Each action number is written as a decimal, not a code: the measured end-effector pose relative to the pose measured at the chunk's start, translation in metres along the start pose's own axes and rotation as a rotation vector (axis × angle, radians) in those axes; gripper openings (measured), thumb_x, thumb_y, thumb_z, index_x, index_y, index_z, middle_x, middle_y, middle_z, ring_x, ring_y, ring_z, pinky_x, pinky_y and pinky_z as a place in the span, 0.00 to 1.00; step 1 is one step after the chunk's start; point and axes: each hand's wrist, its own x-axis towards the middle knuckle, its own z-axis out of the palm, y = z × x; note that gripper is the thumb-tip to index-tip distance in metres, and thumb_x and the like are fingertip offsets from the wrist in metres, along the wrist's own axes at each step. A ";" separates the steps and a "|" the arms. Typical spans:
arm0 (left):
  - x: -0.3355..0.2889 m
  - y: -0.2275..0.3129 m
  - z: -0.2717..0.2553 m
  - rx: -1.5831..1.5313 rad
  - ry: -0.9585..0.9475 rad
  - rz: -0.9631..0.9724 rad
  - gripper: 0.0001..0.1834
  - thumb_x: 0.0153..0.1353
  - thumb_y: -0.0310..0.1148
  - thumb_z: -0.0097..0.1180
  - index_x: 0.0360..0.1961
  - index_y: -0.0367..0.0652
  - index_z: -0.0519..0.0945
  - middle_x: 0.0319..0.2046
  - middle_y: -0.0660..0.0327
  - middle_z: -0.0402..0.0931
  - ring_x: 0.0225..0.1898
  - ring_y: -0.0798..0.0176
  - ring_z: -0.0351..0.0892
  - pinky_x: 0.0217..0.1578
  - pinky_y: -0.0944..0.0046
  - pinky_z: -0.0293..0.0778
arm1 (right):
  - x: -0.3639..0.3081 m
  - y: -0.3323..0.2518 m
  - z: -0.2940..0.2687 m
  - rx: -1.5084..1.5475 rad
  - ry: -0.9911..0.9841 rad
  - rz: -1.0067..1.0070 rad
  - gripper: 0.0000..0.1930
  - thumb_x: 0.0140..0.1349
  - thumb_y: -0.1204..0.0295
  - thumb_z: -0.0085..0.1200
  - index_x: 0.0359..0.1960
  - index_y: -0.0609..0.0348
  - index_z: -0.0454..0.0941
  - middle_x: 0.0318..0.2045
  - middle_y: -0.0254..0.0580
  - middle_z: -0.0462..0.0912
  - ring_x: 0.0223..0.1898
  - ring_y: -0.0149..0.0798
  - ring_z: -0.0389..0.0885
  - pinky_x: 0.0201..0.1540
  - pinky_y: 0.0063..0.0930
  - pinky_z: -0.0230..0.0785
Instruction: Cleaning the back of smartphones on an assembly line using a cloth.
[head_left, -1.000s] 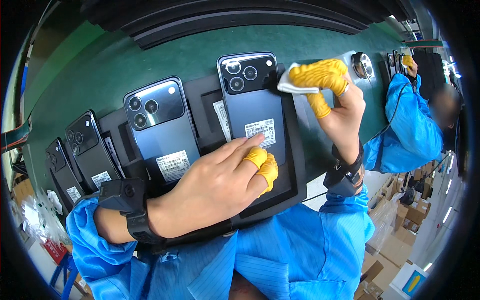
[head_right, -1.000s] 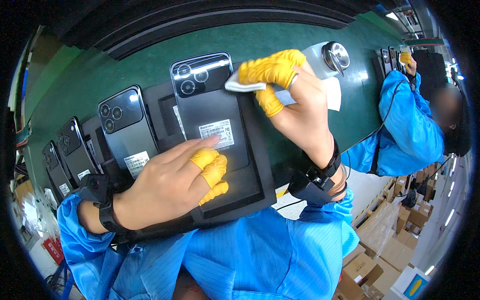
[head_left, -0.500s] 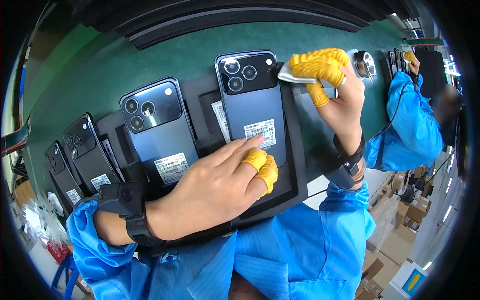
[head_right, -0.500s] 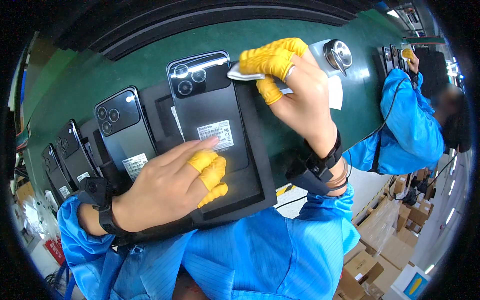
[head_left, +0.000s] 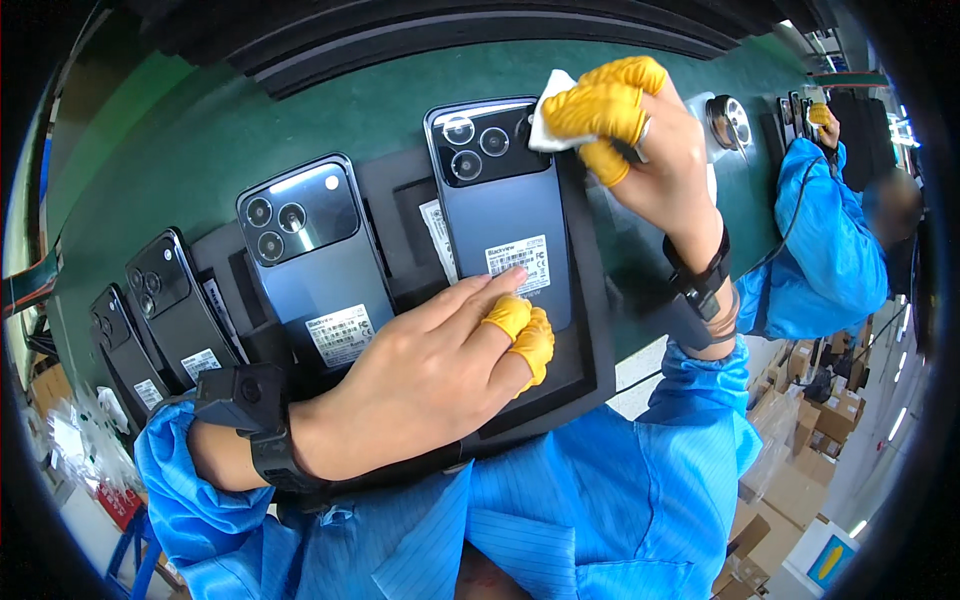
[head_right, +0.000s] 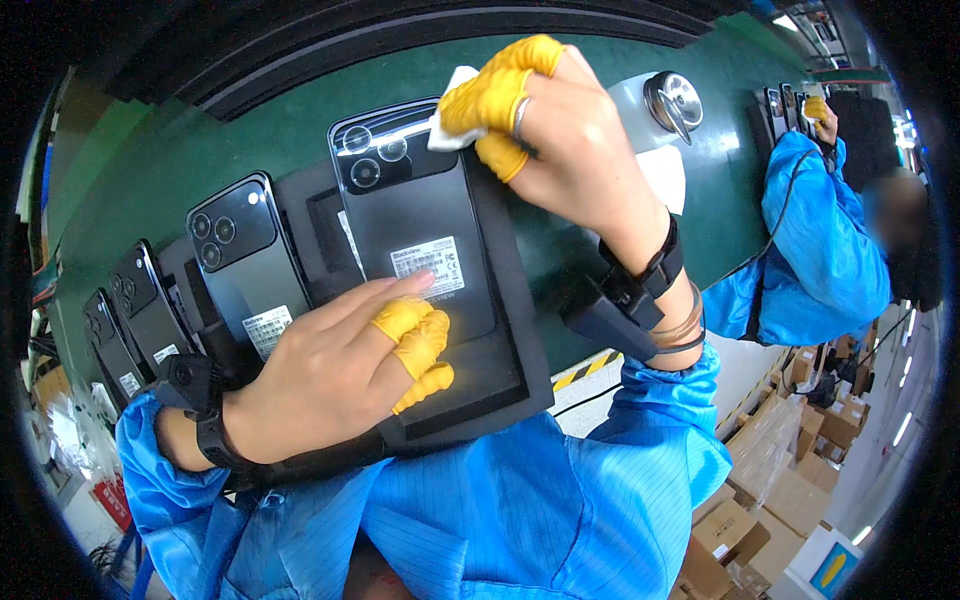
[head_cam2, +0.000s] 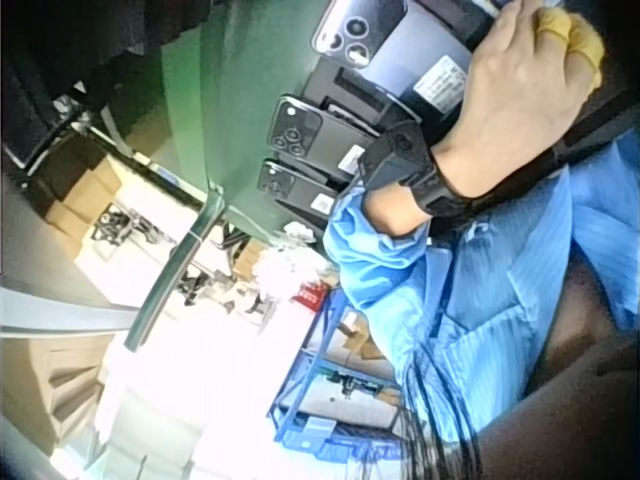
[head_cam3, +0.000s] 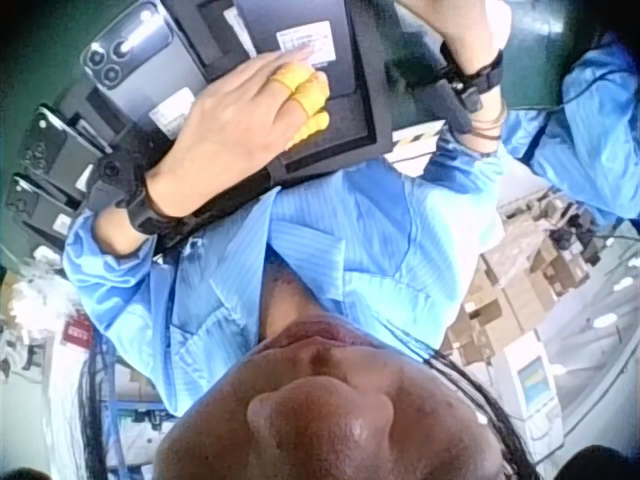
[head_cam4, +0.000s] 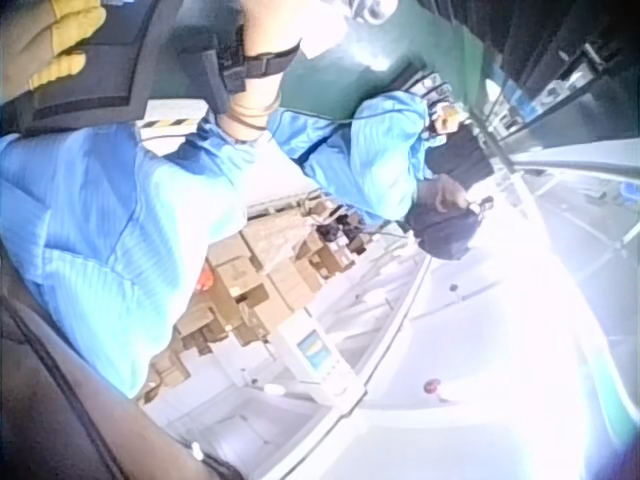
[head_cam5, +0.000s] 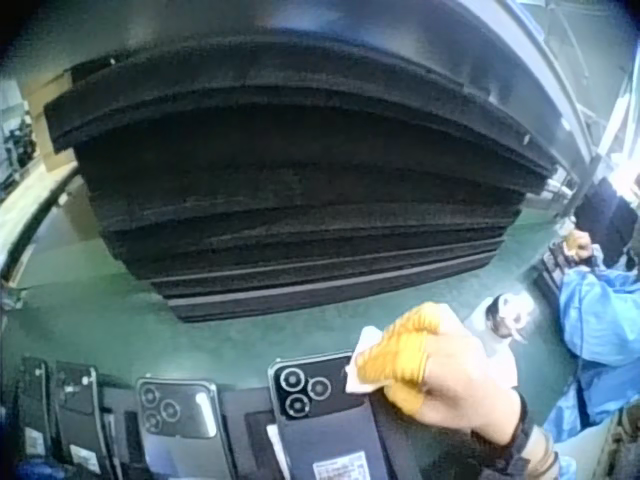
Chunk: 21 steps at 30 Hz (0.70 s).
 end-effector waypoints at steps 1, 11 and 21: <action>0.000 0.000 0.000 0.001 0.002 0.003 0.10 0.51 0.29 0.54 0.33 0.33 0.76 0.36 0.49 0.75 0.52 0.50 0.74 0.56 0.58 0.68 | -0.001 0.004 -0.001 0.011 0.037 0.038 0.13 0.39 0.82 0.61 0.30 0.57 0.80 0.32 0.36 0.82 0.36 0.42 0.78 0.42 0.31 0.68; 0.001 -0.004 0.002 0.041 -0.034 0.049 0.19 0.48 0.36 0.63 0.35 0.33 0.76 0.40 0.50 0.73 0.50 0.49 0.75 0.48 0.58 0.75 | -0.001 -0.019 0.009 0.138 0.004 0.078 0.14 0.40 0.82 0.60 0.32 0.57 0.81 0.30 0.39 0.82 0.37 0.45 0.78 0.43 0.33 0.69; 0.001 -0.003 0.002 0.040 -0.016 0.051 0.18 0.48 0.36 0.63 0.36 0.33 0.75 0.41 0.50 0.73 0.50 0.49 0.75 0.49 0.58 0.75 | -0.005 0.002 -0.002 0.106 0.197 0.276 0.11 0.44 0.84 0.59 0.31 0.61 0.80 0.32 0.43 0.83 0.37 0.44 0.80 0.41 0.30 0.72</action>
